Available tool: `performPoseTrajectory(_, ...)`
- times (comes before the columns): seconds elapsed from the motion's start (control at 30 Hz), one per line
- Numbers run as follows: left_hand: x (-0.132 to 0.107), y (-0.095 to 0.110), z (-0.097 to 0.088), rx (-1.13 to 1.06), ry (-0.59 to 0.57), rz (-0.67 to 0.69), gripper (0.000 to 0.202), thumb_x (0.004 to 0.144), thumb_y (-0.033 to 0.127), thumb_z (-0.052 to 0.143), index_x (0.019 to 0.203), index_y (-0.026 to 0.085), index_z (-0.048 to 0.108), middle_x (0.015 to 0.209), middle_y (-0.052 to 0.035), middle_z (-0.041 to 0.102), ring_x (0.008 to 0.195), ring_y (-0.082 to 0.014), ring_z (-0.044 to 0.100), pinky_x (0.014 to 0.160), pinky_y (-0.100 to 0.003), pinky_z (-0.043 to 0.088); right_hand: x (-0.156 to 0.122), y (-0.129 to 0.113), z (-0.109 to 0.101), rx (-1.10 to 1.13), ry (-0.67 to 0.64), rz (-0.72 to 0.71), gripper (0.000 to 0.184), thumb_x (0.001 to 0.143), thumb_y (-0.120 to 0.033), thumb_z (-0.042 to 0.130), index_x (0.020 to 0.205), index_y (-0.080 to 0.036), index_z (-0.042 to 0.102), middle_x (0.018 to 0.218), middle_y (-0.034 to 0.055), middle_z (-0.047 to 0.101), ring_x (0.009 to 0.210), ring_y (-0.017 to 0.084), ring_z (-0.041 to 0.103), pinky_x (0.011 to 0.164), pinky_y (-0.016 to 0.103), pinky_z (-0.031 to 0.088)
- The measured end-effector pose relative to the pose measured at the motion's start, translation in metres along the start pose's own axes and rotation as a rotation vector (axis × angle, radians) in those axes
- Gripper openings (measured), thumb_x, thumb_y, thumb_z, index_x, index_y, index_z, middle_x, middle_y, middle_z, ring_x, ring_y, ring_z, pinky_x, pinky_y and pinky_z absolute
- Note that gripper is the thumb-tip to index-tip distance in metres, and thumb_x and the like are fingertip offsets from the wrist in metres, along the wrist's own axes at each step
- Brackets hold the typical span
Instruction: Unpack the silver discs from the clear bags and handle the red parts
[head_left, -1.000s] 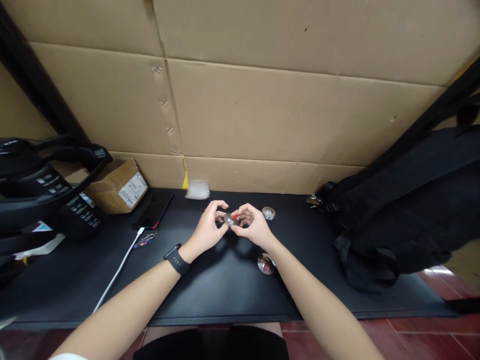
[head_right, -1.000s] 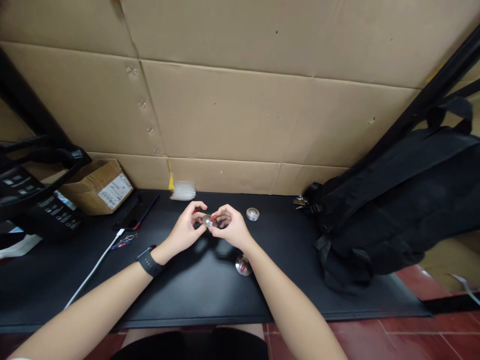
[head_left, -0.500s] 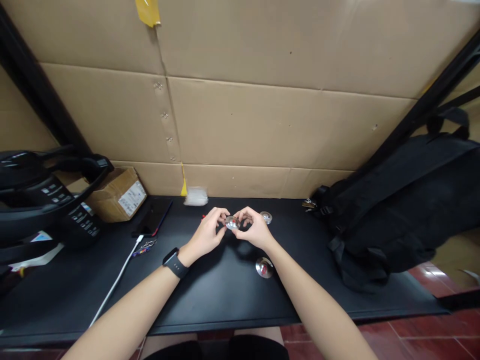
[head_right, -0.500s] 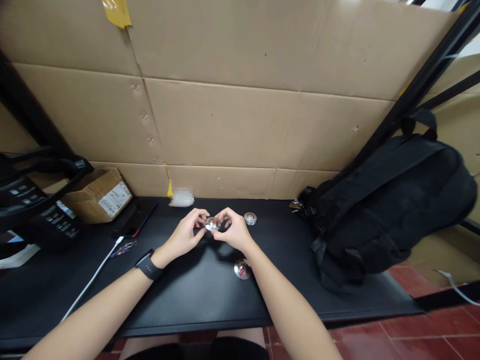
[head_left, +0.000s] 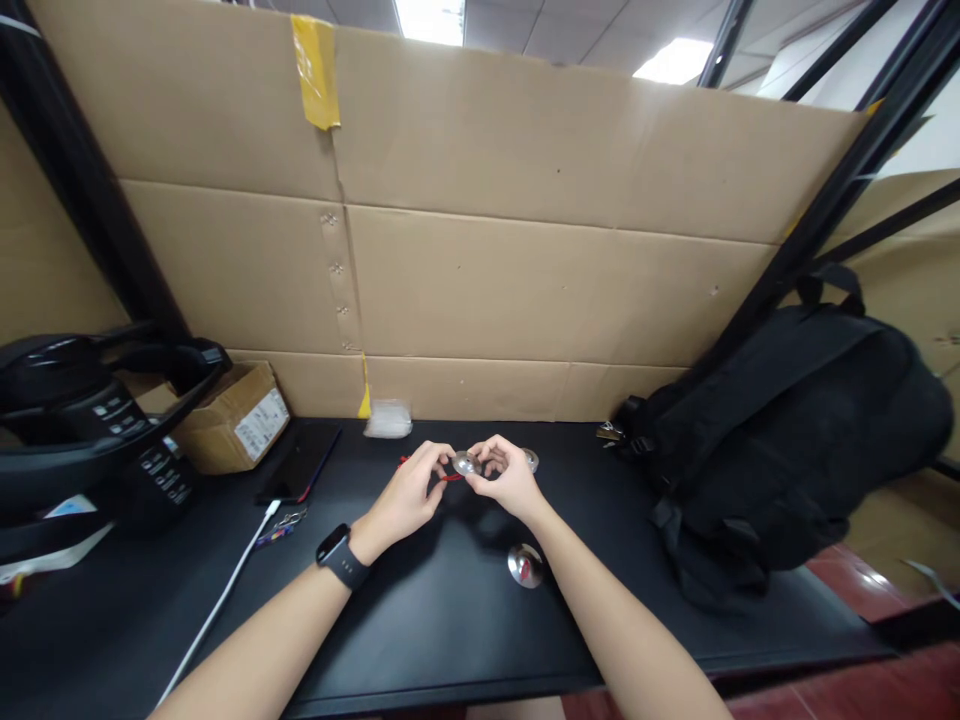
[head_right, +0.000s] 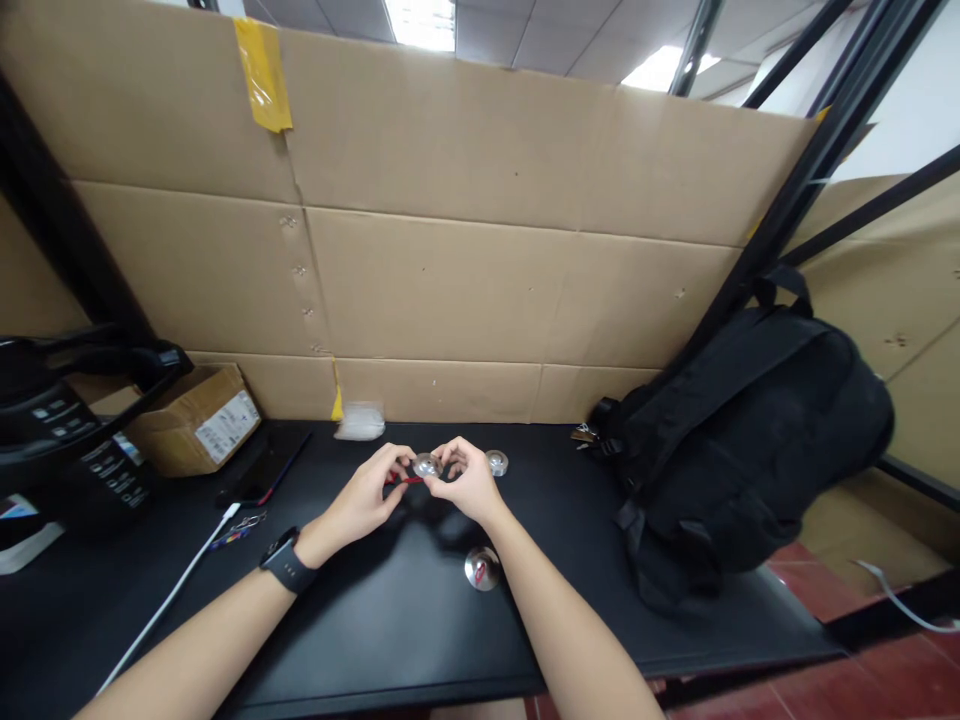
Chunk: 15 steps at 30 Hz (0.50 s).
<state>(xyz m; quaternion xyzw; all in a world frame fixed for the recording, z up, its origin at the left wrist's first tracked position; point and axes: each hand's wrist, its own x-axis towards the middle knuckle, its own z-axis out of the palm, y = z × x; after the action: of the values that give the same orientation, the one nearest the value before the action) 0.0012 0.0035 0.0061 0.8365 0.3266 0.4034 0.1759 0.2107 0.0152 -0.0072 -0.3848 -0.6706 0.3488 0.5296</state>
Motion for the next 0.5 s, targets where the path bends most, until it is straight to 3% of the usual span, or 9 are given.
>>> performPoseTrajectory(0.1,0.002,-0.011,-0.007,0.067,0.036,0.005,0.037,0.087,0.007,0.053,0.120,0.024,0.053,0.107,-0.0056,0.062,0.090,-0.0169,0.066,0.085,-0.033,0.054,0.005,0.001,-0.017,-0.143,0.099,-0.013,0.033,0.064,-0.034,0.078,0.080,-0.023,0.051,0.099,0.0083,0.074,0.080,0.020,0.068,0.060,0.028,0.048)
performPoseTrajectory(0.23,0.007,-0.034,-0.022,0.139,0.167,-0.019,0.026,0.089,0.011,0.052,0.113,0.022,0.057,0.099,-0.0051,0.068,0.091,-0.0182,0.068,0.087,-0.035,0.055,0.010,0.009,-0.054,-0.444,0.199,0.007,0.025,0.065,-0.034,0.075,0.083,-0.023,0.061,0.085,0.0037,0.072,0.076,0.020,0.066,0.063,0.030,0.049)
performPoseTrajectory(0.3,0.008,-0.044,-0.028,0.164,0.189,-0.042,0.022,0.088,0.013,0.053,0.108,0.022,0.059,0.097,-0.0047,0.069,0.089,-0.0184,0.069,0.086,-0.034,0.055,0.010,0.016,-0.071,-0.553,0.180,0.051,0.022,0.064,-0.033,0.075,0.079,-0.023,0.062,0.075,0.0007,0.069,0.071,0.020,0.065,0.063,0.029,0.048)
performPoseTrajectory(0.37,0.007,-0.052,-0.033,0.171,0.157,-0.057,0.020,0.088,0.015,0.054,0.106,0.021,0.060,0.095,-0.0044,0.071,0.087,-0.0183,0.070,0.085,-0.034,0.055,0.010,0.025,-0.084,-0.613,0.126,0.104,0.021,0.064,-0.034,0.076,0.076,-0.023,0.062,0.070,-0.0003,0.068,0.066,0.019,0.063,0.061,0.028,0.046)
performPoseTrajectory(0.5,0.003,-0.060,-0.039,0.160,-0.013,-0.059,0.022,0.087,0.016,0.057,0.108,0.022,0.061,0.094,-0.0031,0.072,0.088,-0.0182,0.070,0.083,-0.031,0.054,0.010,0.041,-0.098,-0.637,0.046,0.165,0.022,0.063,-0.033,0.076,0.077,-0.022,0.064,0.072,-0.0001,0.070,0.064,0.017,0.061,0.060,0.027,0.044)
